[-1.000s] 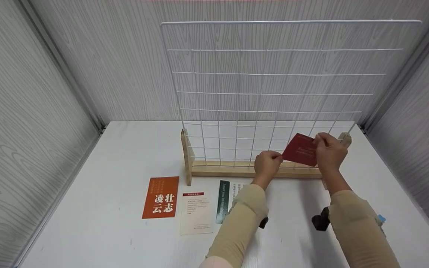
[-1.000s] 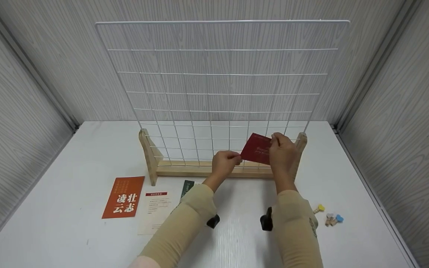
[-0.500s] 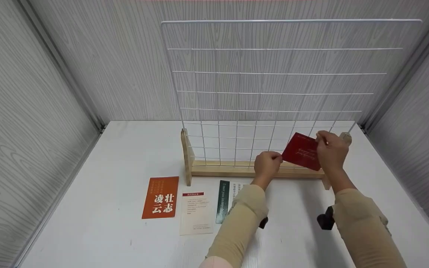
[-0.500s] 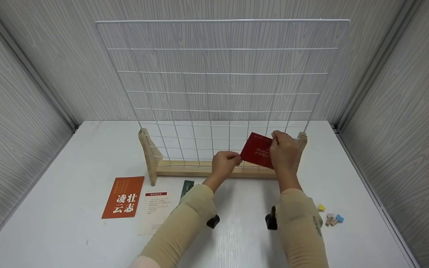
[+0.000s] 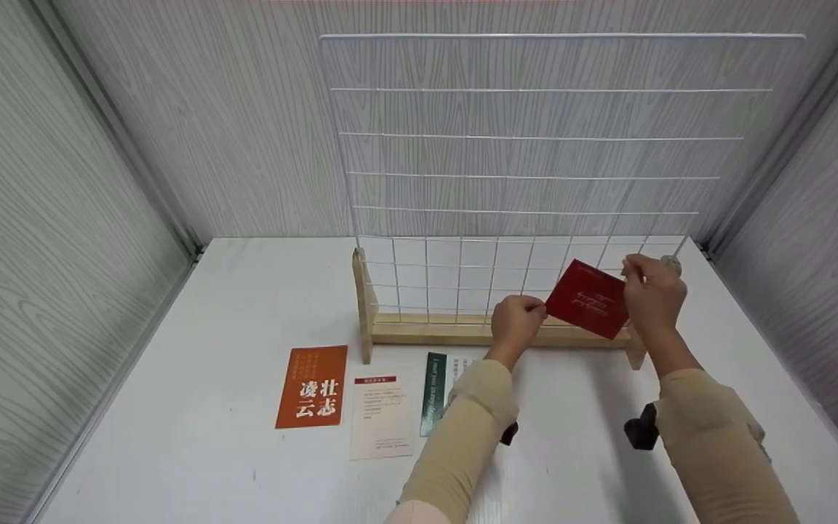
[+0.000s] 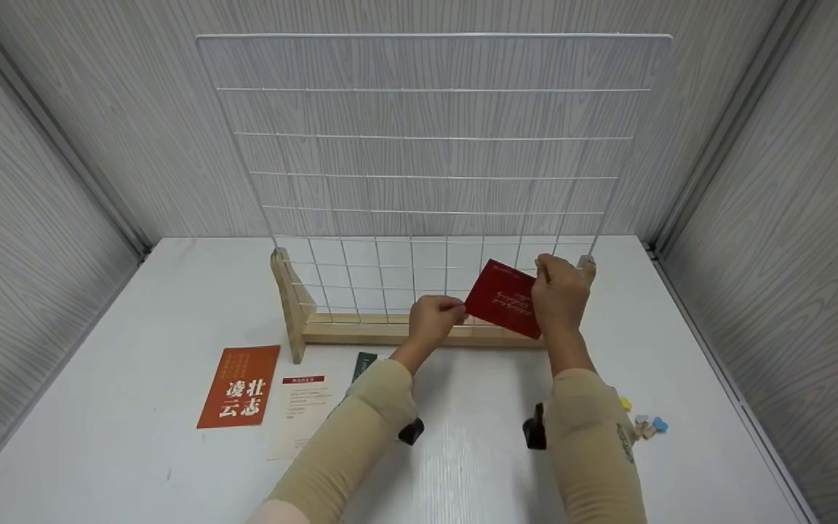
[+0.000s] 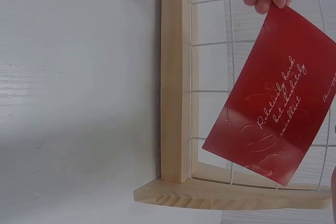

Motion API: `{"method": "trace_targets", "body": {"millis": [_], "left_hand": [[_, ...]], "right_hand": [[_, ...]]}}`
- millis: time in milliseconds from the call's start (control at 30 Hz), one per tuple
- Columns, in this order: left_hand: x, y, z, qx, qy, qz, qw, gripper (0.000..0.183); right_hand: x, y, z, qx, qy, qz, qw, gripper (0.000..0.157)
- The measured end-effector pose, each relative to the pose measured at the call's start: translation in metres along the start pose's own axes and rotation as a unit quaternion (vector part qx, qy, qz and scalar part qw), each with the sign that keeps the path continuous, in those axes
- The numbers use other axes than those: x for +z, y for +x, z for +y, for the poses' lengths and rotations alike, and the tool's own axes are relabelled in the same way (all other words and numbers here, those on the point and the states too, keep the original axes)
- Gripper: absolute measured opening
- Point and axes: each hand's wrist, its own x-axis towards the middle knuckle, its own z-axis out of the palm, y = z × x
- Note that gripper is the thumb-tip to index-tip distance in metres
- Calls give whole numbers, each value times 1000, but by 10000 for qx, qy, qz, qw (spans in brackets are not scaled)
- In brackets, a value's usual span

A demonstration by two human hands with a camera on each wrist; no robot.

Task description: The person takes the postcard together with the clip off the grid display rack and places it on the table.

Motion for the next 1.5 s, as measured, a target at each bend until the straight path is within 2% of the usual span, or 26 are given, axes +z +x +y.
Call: {"method": "trace_targets", "body": {"millis": [200, 567, 767, 1067, 1233, 1500], "left_hand": [[-8, 2, -2, 29, -93, -163, 9998, 9], [-25, 7, -6, -15, -332, -594, 9977, 12], [-34, 10, -7, -158, -617, -761, 9951, 11], [-43, 12, -13, -173, -904, -1002, 9907, 10], [-47, 11, -14, -173, -887, -1222, 9884, 10], [-54, 10, -16, 8, -667, -1133, 9913, 11]], "right_hand": [[-5, 0, 2, 58, -25, -66, 10000, 7], [-17, 2, 4, -296, -99, -145, 9994, 6], [-25, -1, 8, -456, -82, -40, 9989, 5], [-40, -8, 21, -538, -192, 31, 9984, 8], [-48, -11, 29, -557, -245, 2, 9981, 10], [-65, -15, 38, -549, -406, -42, 9977, 10]]}}
